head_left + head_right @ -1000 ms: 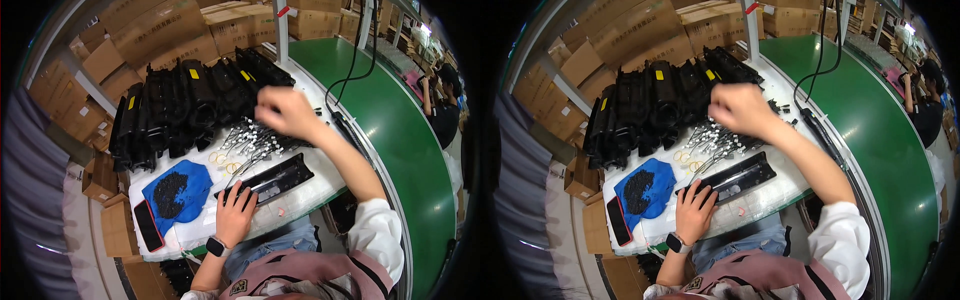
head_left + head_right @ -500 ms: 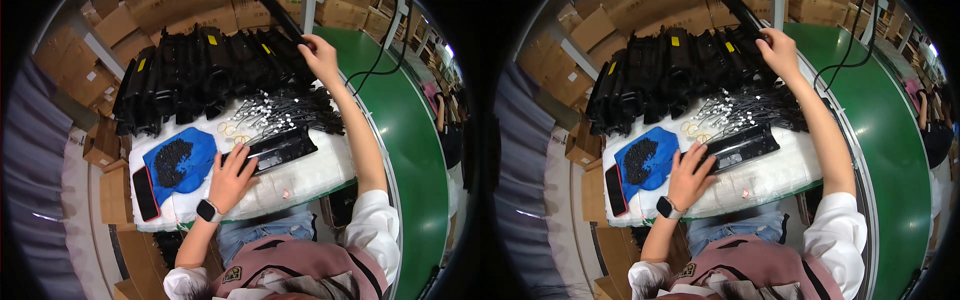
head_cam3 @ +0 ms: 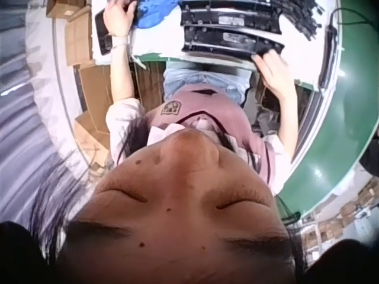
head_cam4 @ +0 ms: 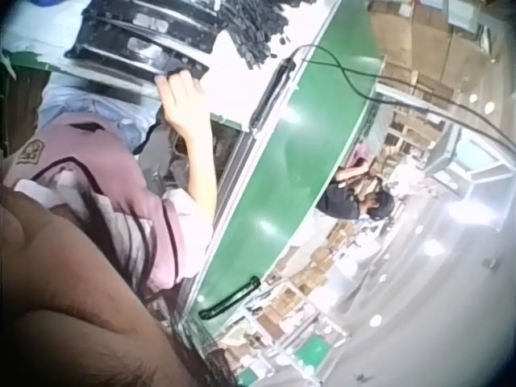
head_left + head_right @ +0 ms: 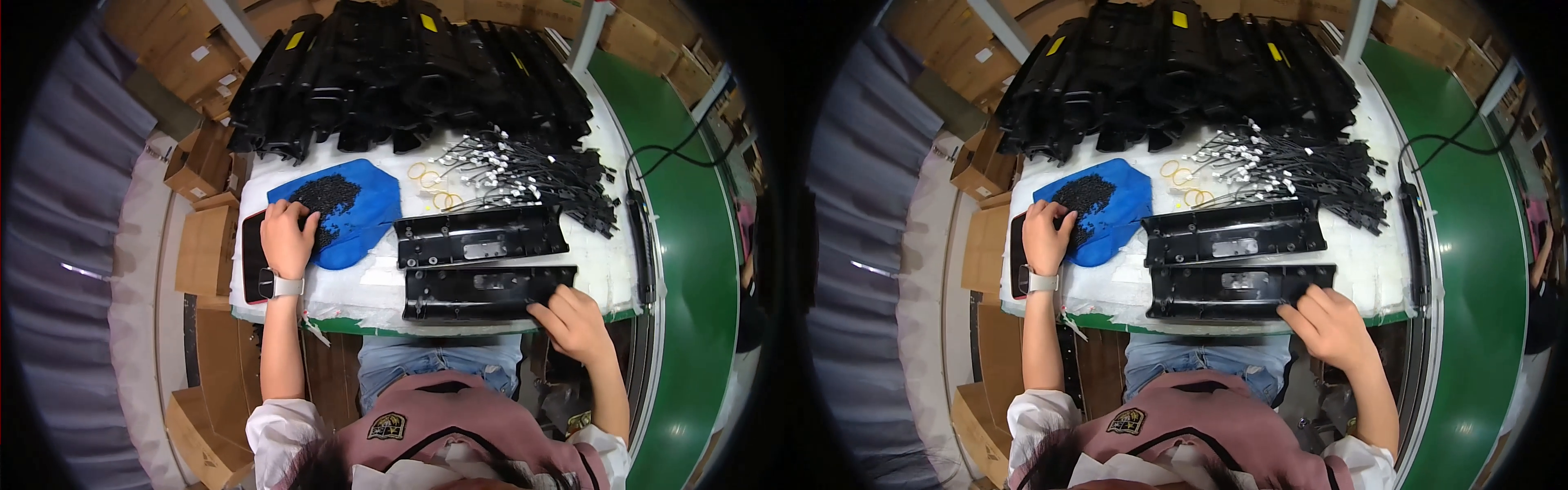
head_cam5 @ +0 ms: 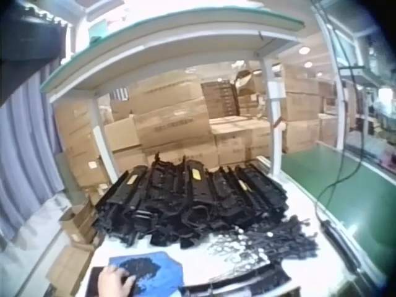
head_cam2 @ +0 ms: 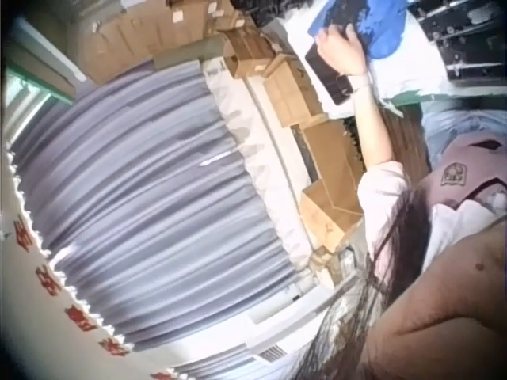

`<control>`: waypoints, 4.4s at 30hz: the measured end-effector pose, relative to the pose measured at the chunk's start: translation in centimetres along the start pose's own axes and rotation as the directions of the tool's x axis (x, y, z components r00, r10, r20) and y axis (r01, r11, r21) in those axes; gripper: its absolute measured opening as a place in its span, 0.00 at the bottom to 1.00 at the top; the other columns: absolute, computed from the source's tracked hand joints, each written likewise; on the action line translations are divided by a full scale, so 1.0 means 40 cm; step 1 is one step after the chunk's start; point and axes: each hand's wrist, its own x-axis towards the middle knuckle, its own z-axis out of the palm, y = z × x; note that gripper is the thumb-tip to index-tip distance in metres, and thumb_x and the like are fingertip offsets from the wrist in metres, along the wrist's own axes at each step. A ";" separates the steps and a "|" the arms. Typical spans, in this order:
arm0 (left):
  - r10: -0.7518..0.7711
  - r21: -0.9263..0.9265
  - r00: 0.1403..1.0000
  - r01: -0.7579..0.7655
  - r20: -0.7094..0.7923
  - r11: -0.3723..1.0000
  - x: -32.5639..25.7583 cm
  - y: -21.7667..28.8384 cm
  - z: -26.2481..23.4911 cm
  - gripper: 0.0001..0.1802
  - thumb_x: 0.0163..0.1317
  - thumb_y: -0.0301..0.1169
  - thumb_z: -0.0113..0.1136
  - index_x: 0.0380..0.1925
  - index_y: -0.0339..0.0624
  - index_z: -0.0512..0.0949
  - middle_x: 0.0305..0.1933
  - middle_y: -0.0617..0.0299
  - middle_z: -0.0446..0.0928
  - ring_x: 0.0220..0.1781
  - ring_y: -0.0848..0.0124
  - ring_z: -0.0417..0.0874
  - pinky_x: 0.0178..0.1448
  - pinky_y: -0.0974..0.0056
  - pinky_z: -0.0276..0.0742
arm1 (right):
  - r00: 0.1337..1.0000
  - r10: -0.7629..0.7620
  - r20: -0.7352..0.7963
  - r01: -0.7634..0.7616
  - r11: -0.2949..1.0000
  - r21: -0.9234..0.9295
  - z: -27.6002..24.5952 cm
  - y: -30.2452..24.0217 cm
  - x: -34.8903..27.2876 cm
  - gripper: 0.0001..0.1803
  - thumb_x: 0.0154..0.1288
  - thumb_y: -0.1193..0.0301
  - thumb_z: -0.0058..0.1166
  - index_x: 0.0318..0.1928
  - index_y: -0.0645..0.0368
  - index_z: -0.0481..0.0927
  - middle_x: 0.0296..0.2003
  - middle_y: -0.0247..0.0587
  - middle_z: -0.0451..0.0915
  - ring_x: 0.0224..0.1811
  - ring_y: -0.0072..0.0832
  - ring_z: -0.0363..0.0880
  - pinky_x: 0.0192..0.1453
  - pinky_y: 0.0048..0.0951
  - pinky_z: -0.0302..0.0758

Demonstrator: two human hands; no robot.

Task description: Assembling printer toner cartridges by inserting components and securing them with an electric screwdriver.

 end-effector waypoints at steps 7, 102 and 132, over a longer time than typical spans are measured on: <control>-0.018 -0.001 1.000 0.018 0.007 1.000 0.022 0.011 0.014 0.07 0.51 0.26 0.65 0.22 0.38 0.75 0.28 0.52 0.74 0.32 0.51 0.77 0.36 0.52 0.72 | 0.997 0.054 0.063 -0.061 0.993 0.103 0.026 0.009 0.047 0.16 0.46 0.72 0.60 0.39 0.58 0.80 0.28 0.34 0.68 0.32 0.32 0.72 0.29 0.31 0.72; 0.623 -0.753 0.782 -0.403 0.013 0.521 0.355 0.804 0.091 0.13 0.55 0.28 0.63 0.42 0.37 0.82 0.36 0.49 0.82 0.37 0.58 0.84 0.45 0.61 0.79 | 0.603 0.574 -0.554 0.633 0.079 0.770 -0.105 0.001 -0.063 0.20 0.66 0.58 0.56 0.45 0.56 0.63 0.17 0.29 0.72 0.11 0.19 0.71 0.24 0.26 0.75; 0.178 -0.952 0.943 0.248 0.280 0.180 0.082 0.388 0.015 0.10 0.57 0.23 0.66 0.40 0.35 0.82 0.30 0.70 0.78 0.28 0.84 0.74 0.33 0.78 0.70 | 0.779 0.448 -0.439 0.510 -0.045 0.859 -0.053 -0.010 0.119 0.21 0.61 0.59 0.63 0.43 0.54 0.65 0.16 0.24 0.74 0.11 0.16 0.73 0.22 0.21 0.75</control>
